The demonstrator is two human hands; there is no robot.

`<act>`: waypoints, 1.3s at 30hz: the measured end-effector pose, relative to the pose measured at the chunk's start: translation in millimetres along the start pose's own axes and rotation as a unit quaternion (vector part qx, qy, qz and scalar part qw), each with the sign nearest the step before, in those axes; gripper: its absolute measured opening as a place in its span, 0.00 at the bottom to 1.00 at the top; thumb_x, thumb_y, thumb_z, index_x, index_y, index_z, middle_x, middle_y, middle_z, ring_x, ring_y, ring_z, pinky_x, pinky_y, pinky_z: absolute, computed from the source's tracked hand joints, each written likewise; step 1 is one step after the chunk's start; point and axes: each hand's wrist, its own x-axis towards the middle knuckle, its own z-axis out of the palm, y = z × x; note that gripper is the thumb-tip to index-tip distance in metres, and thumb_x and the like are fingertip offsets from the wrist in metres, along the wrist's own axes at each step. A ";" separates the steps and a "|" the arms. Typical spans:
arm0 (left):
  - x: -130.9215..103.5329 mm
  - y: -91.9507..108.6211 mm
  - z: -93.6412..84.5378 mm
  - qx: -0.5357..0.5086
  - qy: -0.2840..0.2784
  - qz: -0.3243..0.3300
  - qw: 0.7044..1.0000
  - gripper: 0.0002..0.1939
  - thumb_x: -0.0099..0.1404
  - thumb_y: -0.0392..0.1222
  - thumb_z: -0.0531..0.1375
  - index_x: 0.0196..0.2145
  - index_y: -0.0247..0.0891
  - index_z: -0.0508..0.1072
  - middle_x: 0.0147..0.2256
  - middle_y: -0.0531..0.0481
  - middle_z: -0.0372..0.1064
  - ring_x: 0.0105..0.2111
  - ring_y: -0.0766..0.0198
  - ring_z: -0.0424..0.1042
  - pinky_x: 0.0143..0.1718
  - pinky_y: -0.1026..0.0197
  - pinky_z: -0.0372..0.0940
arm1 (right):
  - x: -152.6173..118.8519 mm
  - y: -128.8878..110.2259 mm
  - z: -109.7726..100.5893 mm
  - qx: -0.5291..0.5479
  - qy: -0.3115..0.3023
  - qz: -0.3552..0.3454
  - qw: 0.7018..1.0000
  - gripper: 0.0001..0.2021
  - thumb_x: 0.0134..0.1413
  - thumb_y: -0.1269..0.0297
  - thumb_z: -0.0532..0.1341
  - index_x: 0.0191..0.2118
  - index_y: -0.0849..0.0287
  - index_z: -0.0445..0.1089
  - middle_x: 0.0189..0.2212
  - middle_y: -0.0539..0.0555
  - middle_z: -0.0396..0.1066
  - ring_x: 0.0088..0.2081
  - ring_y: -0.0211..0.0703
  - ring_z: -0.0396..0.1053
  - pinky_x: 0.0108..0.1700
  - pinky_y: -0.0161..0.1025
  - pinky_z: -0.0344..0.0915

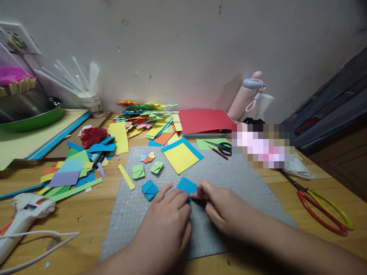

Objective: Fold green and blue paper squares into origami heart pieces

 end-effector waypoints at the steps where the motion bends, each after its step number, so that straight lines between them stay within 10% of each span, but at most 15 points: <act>1: 0.0 -0.1 1.1 -0.003 0.000 0.013 1.000 0.09 0.62 0.34 0.52 0.32 0.39 0.72 0.39 0.51 0.72 0.46 0.61 0.67 0.59 0.49 0.48 | 0.1 0.1 -0.2 -0.004 0.001 -0.003 1.000 0.12 0.49 0.79 0.49 0.39 0.56 0.55 0.35 0.56 0.72 0.36 0.47 0.71 0.37 0.41 0.64; 24: 1.0 2.0 -2.0 -0.002 -0.044 0.020 0.999 0.07 0.60 0.31 0.53 0.31 0.36 0.69 0.31 0.49 0.71 0.36 0.57 0.66 0.44 0.50 0.53 | 4.1 -1.7 -0.5 0.006 0.012 0.013 1.000 0.11 0.50 0.79 0.50 0.37 0.56 0.54 0.32 0.55 0.72 0.38 0.47 0.72 0.34 0.38 0.62; 39: 2.4 2.8 6.7 0.016 -0.009 0.034 0.999 0.06 0.59 0.32 0.52 0.30 0.37 0.68 0.33 0.49 0.71 0.39 0.57 0.66 0.49 0.49 0.52 | 17.1 15.1 10.7 -0.143 0.023 -0.173 0.974 0.05 0.60 0.72 0.53 0.35 0.59 0.64 0.32 0.52 0.69 0.36 0.42 0.63 0.41 0.41 0.57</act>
